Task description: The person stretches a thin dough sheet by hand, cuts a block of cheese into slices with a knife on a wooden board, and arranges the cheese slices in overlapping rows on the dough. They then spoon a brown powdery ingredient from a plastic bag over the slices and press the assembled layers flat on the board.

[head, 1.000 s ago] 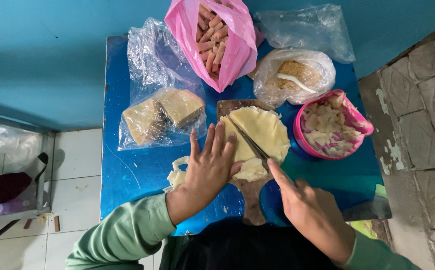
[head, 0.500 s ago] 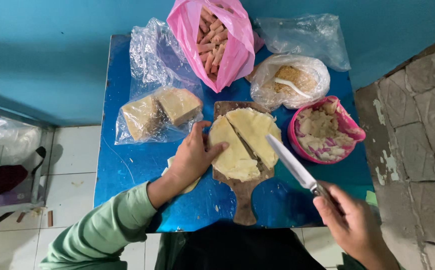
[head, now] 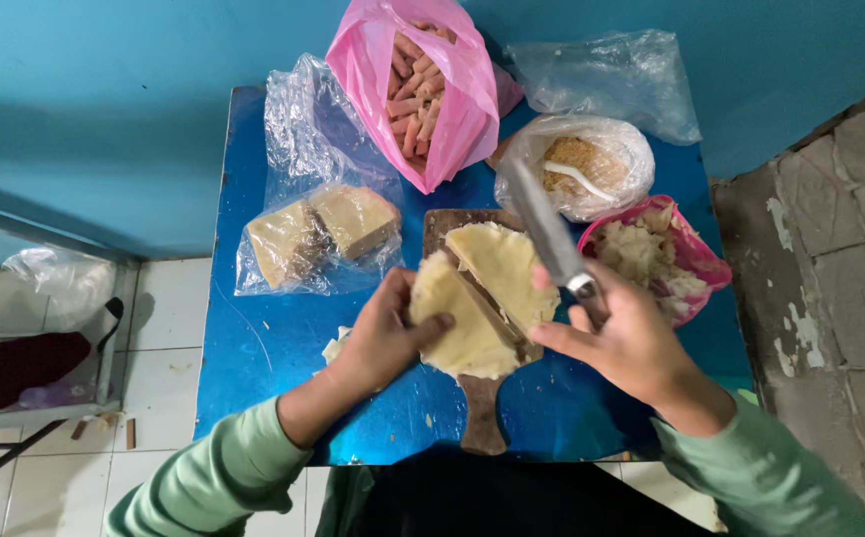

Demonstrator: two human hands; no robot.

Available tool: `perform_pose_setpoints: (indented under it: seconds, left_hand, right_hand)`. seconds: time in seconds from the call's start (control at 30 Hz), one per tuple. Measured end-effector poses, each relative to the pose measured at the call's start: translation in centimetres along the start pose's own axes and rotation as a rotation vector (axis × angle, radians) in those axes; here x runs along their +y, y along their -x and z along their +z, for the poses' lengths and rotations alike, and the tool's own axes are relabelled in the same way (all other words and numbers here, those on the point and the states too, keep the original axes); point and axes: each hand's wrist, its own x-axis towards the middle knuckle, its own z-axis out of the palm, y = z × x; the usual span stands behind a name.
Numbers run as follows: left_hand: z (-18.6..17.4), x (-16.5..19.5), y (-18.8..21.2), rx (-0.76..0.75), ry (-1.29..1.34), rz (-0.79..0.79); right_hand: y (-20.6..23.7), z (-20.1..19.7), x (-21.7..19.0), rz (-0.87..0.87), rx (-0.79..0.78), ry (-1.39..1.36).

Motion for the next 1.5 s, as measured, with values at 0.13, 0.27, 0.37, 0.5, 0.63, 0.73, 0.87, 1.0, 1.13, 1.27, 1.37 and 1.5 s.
perform_pose_setpoints:
  seconds: [0.13,0.27,0.37,0.5,0.63,0.73,0.87,1.0,1.13,1.27,1.37,1.5]
  left_hand:
    - [1.3,2.2,1.7,-0.037,-0.453,0.078]
    - [2.1,2.6,1.1,-0.123,-0.113,0.27]
    - [1.8,1.9,-0.7,-0.265,0.198,0.207]
    - [1.0,1.5,-2.8,-0.497,0.164,0.226]
    - [0.0,2.3,-3.6,-0.639,0.147,0.244]
    - [-1.2,3.5,-3.8,-0.633,0.145,0.114]
    - [-3.2,5.4,-4.2,-0.51,0.048,0.18]
    - [-3.9,6.8,-6.5,-0.408,0.072,0.276]
    - [-2.1,6.6,-10.1,-0.253,-0.066,0.215]
    - [-0.6,4.7,-12.5,-0.266,-0.214,0.237]
    - [-0.2,3.2,-13.7,-0.307,-0.205,0.166]
    - [-0.1,1.7,-14.7,-0.297,-0.264,0.179]
  right_hand:
    - [-1.3,1.9,-1.9,-0.05,-0.05,0.113]
    - [-1.8,2.8,-3.1,-0.043,-0.046,0.135]
    - [-1.7,2.5,-3.8,-0.041,0.053,0.11]
    - [-1.4,1.8,-4.9,-0.093,0.102,0.153]
    - [-1.3,1.1,-6.1,-0.262,0.096,0.321]
    - [-0.9,1.2,-6.6,-0.227,0.075,-0.01]
    - [-0.7,0.9,-6.4,-0.087,0.165,-0.036]
    - [-0.7,0.5,-4.8,-0.06,0.265,-0.037]
    - [-0.2,1.1,-1.7,0.053,0.407,0.05]
    - [0.9,2.3,1.2,0.193,0.419,0.006]
    - [1.2,3.2,2.5,0.226,0.429,-0.082]
    - [1.3,4.0,2.7,0.227,0.427,-0.212]
